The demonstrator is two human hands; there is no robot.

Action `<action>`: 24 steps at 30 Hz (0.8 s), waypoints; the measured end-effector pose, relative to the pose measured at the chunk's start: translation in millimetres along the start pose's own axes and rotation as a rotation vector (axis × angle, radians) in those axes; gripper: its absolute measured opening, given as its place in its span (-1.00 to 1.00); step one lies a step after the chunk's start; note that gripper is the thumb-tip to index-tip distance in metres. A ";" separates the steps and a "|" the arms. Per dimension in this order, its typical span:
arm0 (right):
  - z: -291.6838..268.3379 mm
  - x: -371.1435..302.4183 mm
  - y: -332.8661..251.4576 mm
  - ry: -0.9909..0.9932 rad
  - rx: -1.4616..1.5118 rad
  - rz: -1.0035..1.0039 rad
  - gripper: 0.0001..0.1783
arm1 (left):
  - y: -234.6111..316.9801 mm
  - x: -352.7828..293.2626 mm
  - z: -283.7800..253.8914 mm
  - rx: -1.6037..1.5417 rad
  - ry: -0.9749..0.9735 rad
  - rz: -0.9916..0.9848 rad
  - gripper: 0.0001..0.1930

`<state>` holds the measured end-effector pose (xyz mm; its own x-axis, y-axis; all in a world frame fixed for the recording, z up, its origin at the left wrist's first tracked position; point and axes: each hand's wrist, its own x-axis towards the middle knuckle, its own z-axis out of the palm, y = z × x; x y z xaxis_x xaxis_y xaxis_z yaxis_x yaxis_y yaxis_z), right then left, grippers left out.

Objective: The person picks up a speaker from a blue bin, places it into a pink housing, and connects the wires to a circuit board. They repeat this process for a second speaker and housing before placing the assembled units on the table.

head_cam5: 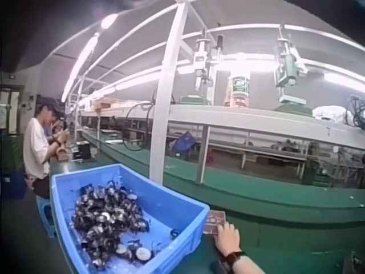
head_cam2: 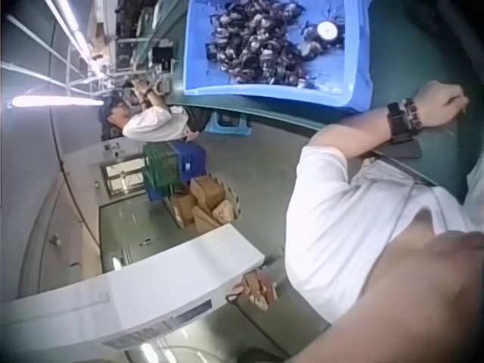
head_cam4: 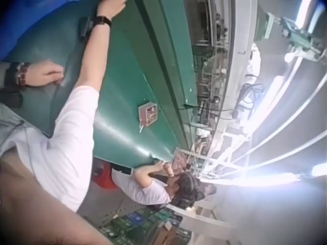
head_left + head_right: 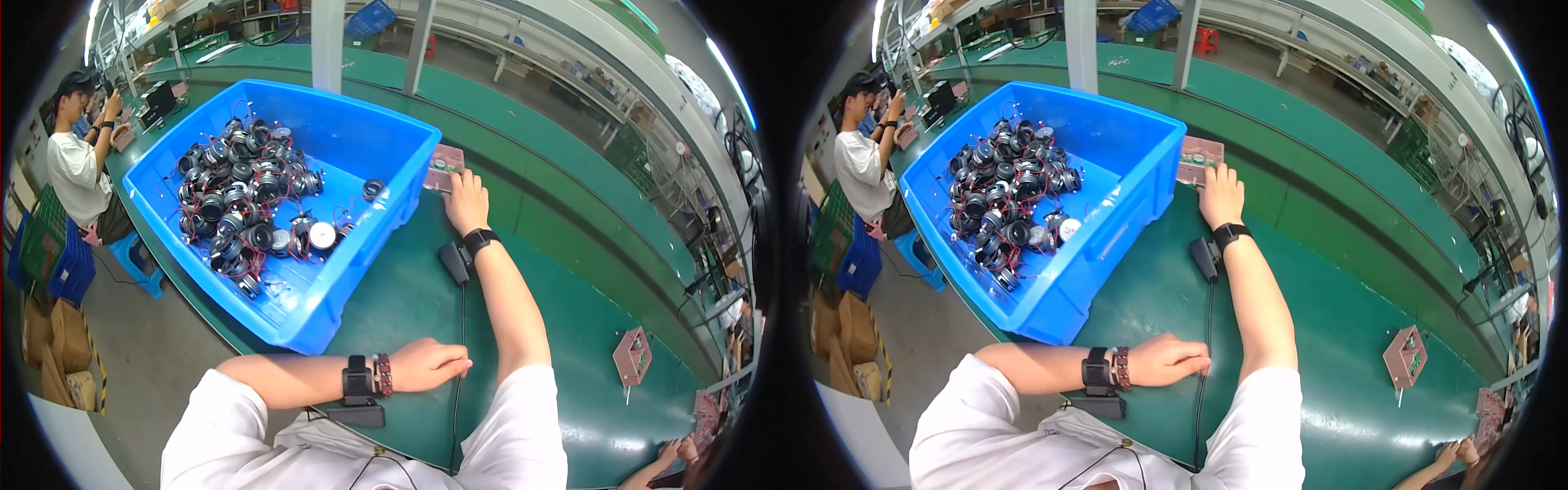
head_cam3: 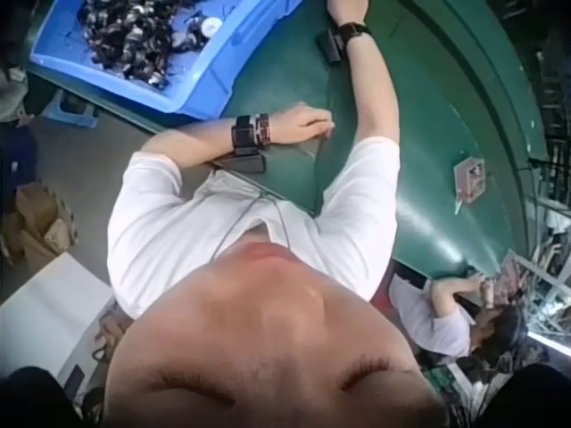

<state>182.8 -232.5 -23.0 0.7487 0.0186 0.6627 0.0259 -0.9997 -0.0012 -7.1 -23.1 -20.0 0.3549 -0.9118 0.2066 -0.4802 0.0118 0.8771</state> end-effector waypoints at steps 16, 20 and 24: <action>-120.5 -34.3 40.6 -0.275 0.202 0.023 -0.80 | 5.7 2.4 -13.3 -0.033 0.280 0.088 -0.82; -170.3 -92.8 32.1 -0.466 0.384 -0.076 -0.82 | 4.7 3.0 -13.4 0.222 0.603 0.311 -0.86; -209.6 -90.4 10.2 -0.781 0.475 -0.192 -0.85 | -1.7 8.8 -1.4 0.428 0.675 0.258 -0.80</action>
<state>-23.5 -248.1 74.1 0.9321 0.3622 -0.0077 0.3346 -0.8690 -0.3645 -2.1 -30.6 -19.1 0.5310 -0.4585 0.7126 -0.8265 -0.0945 0.5550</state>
